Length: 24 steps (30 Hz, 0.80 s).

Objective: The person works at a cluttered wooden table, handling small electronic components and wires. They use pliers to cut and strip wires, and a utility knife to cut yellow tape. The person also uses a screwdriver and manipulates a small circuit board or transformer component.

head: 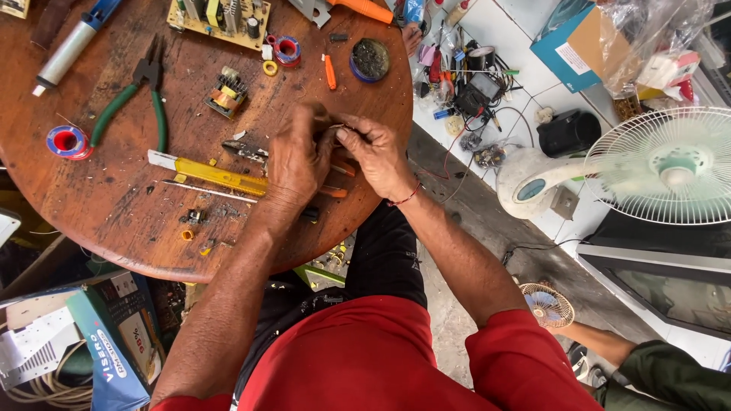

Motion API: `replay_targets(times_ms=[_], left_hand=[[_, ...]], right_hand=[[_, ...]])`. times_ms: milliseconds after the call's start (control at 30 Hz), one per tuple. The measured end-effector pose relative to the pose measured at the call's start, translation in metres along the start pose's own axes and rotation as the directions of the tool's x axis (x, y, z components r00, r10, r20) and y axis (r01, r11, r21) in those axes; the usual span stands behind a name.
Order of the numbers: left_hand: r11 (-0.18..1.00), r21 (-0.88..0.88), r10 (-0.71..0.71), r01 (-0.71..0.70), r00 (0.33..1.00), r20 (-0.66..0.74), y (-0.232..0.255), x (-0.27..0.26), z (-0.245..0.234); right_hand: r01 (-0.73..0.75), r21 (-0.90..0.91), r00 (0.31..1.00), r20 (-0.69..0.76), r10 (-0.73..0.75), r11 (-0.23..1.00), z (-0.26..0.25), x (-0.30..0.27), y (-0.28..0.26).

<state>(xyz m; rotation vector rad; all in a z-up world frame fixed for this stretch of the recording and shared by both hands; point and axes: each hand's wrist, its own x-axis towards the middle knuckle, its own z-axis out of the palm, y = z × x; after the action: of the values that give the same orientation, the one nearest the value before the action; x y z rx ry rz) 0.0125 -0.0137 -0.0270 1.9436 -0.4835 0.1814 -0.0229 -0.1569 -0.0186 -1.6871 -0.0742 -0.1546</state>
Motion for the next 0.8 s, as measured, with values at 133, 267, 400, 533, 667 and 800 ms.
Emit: replay_targets(times_ms=[133,267,400,533,667,800], left_hand=[[0.994,0.106,-0.038,0.026,0.993,0.116,0.029,0.006,-0.023],[0.994,-0.063,-0.073,0.087,0.977,0.202,0.061,0.009,-0.041],[0.990,0.118,-0.089,0.071,0.985,0.148,0.022,0.004,-0.042],[0.954,0.301,-0.058,0.005,0.984,0.167,0.013,-0.008,-0.057],[0.839,0.537,-0.122,-0.090,0.930,0.346,0.005,-0.017,-0.071],[0.845,0.489,-0.002,-0.218,0.913,0.409,-0.011,-0.020,-0.084]], right_hand=[[0.010,0.077,0.999,0.040,-0.013,0.997,-0.015,0.013,0.021],[0.067,-0.179,0.995,0.084,-0.053,0.982,-0.041,0.033,0.014],[0.259,-0.556,0.960,0.239,-0.147,0.790,-0.075,0.042,0.025],[0.430,-0.673,0.884,0.448,-0.131,0.601,-0.068,0.025,0.009],[0.535,-0.723,0.754,0.642,0.139,0.436,-0.051,0.009,-0.027],[0.663,-0.714,0.733,0.680,-0.002,0.226,-0.072,-0.001,0.043]])
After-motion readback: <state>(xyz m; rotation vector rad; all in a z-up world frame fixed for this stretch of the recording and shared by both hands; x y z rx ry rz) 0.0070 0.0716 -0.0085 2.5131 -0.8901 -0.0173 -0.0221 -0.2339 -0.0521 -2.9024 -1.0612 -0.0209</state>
